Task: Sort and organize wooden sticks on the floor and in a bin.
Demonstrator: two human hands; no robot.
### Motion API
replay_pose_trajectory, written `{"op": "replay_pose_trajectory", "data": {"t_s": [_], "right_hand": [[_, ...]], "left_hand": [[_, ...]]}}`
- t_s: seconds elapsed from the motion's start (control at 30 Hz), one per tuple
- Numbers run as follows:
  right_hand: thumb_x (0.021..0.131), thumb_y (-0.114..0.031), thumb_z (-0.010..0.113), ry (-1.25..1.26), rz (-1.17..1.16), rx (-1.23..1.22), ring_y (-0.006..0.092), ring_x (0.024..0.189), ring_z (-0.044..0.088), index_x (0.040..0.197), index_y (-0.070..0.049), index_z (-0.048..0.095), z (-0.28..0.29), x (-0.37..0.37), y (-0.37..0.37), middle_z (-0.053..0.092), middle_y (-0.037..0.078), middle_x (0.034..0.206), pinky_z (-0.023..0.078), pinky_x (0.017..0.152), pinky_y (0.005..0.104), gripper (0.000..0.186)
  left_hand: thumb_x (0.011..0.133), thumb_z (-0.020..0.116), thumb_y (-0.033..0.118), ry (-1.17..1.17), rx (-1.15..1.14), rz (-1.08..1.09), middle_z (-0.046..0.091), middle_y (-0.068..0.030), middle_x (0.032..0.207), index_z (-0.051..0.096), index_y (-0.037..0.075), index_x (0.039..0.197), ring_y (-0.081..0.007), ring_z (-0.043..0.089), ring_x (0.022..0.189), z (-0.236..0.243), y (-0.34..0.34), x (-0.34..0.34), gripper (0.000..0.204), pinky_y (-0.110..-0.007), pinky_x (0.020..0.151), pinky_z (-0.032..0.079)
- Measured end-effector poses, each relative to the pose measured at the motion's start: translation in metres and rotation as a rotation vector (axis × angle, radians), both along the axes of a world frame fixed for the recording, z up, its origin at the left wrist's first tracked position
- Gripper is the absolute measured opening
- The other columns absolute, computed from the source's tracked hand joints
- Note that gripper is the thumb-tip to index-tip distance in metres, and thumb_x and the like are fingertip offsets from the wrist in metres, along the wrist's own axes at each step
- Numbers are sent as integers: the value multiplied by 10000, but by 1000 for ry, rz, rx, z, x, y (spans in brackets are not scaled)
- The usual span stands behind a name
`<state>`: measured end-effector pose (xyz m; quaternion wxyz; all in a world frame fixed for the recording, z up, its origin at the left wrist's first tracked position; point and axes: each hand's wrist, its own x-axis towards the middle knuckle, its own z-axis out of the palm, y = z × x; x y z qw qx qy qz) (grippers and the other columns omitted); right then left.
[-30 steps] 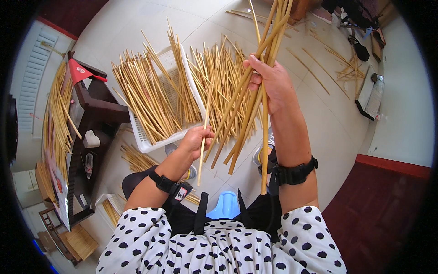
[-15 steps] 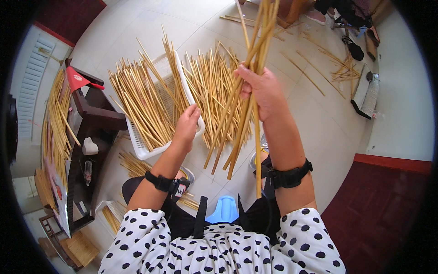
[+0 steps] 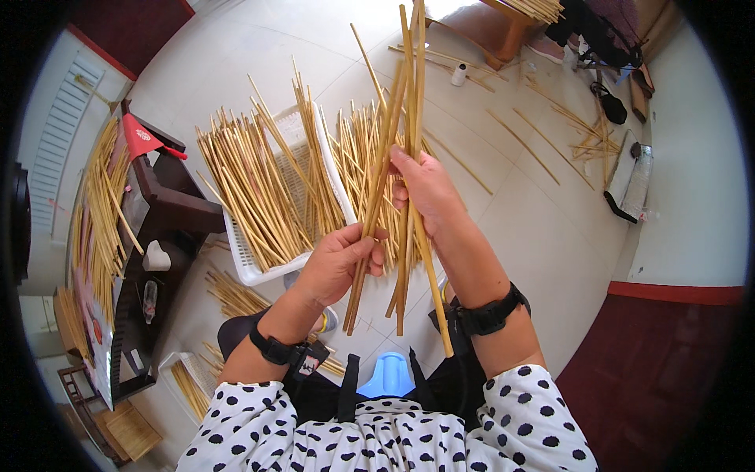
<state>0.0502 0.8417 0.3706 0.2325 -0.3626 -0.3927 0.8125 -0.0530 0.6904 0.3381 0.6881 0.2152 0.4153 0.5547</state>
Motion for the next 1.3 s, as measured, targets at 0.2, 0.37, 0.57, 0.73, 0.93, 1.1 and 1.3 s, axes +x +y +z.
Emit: {"op": "replay_pose_trajectory", "data": {"t_s": [0.2,0.37,0.57,0.73,0.93,1.1,1.3], "right_hand": [[903,-237,501,2,-37,-46,61,525,426,986,-54,517,0,-6,-2,569,43,847,373,435,191,202],[878,-241,547,-17,-63,-64,68,609,464,1008,-73,527,-5,-11,-6,556,25,827,386,457,192,213],[858,-256,581,15,-56,-43,61,637,457,1005,-83,541,-9,-13,-11,475,-26,738,373,467,192,231],[858,-274,580,-8,-22,-74,59,617,421,1005,-85,544,-4,-12,-12,439,-40,719,343,481,192,243],[853,-231,594,25,-62,-157,72,597,456,962,-100,552,-7,-12,-11,471,-41,703,387,483,230,176],[849,-218,602,24,-199,-203,70,594,444,946,-114,558,-11,-27,-30,475,-38,701,379,526,216,148],[882,-217,559,65,-97,-164,99,638,494,868,-102,538,-40,-29,-33,499,-18,731,449,579,258,118]], "left_hand": [[942,411,156,-269,3,56,588,-90,806,454,0,1136,-159,599,673,13,-4,-4,253,-263,617,498],[935,433,186,-334,69,140,570,-76,770,455,46,1105,-153,569,612,7,-3,-8,222,-264,566,481],[933,435,153,-397,44,178,561,-74,741,436,86,1045,-127,505,531,8,-5,-9,130,-225,482,408],[942,416,181,-421,42,196,551,-74,715,435,85,1046,-112,467,492,6,-4,-8,144,-211,461,381],[924,469,215,-352,-62,183,542,-58,674,478,46,990,-76,423,438,15,-2,-7,182,-179,389,313],[784,687,198,-43,-144,169,523,2,657,545,27,853,-57,419,471,11,-2,8,232,-182,422,331],[733,717,165,500,-116,297,540,14,700,549,40,856,-31,417,505,-1,-1,15,243,-165,456,321]]}}
